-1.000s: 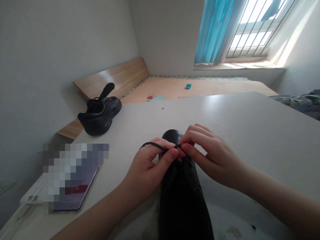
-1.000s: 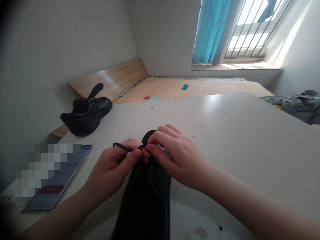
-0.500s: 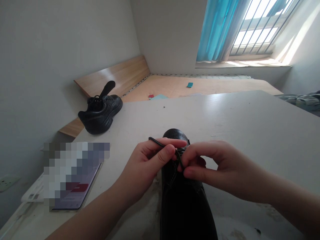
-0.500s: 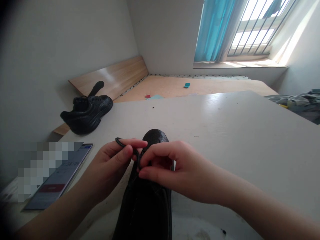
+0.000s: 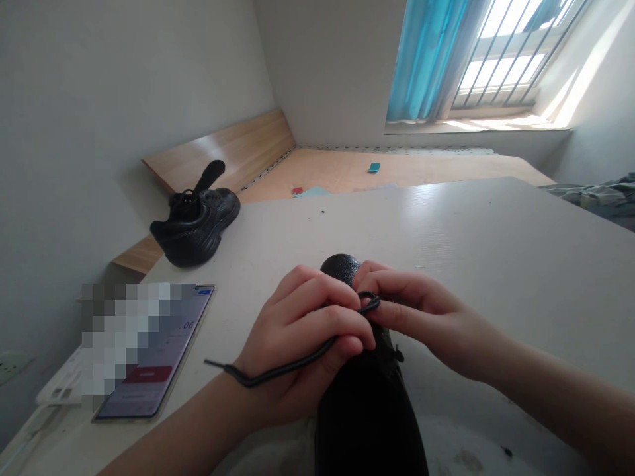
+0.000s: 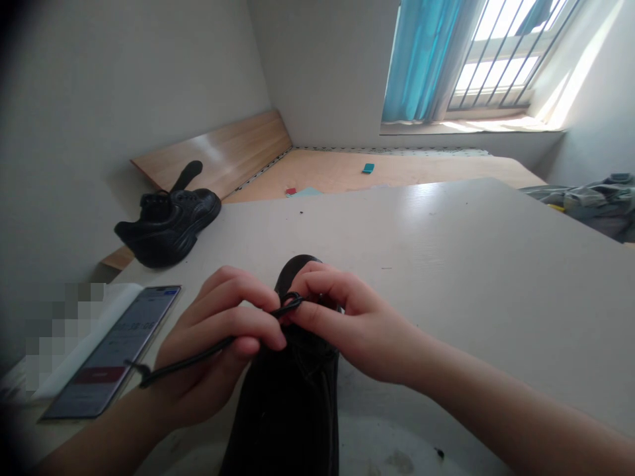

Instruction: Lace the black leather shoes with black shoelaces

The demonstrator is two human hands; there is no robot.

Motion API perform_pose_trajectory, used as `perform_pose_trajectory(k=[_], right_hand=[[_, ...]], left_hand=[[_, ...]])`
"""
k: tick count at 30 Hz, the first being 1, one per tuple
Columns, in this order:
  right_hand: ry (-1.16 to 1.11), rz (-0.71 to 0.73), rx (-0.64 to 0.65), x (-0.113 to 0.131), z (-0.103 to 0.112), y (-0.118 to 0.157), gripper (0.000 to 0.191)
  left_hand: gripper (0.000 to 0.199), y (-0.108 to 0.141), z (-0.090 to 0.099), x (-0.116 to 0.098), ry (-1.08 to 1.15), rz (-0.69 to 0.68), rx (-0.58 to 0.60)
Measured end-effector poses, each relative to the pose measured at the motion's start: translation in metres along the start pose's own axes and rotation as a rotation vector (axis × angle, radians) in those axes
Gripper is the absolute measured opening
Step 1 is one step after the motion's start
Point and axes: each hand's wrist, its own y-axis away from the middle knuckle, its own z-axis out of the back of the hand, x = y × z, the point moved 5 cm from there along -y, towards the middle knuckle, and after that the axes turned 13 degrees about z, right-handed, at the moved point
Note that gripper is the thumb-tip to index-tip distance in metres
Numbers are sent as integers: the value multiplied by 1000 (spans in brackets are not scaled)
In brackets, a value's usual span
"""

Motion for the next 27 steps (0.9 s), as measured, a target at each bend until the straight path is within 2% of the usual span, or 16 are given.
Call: perform_pose_trajectory(k=[2,3,6,9,15,21,24,27], right_hand=[[-188,-58,2,-3,3,2,7],[-254,-76,2,-3,4,2,9],[-315,-96,25,1,5,3,11],[-173,-72,37,7,4,2,7],[208,151,4,21,6,2,8],[485,285,4,25,2,9,42],[475,240,-70,20,5,9,34],[328,151,-27,13,5,5,22]], left_hand=[[28,-1,4,1,-43,33,-46],[26,-1,6,1,-71,37,-60],[18,-2,7,-1,-108,8,-45],[12,-3,4,-2,-76,-25,-13],[14,-2,2,-1,-91,-51,8],[27,-2,0,6,-186,38,-19],[33,0,1,9,-212,78,-36],[34,0,5,9,-214,86,-60]])
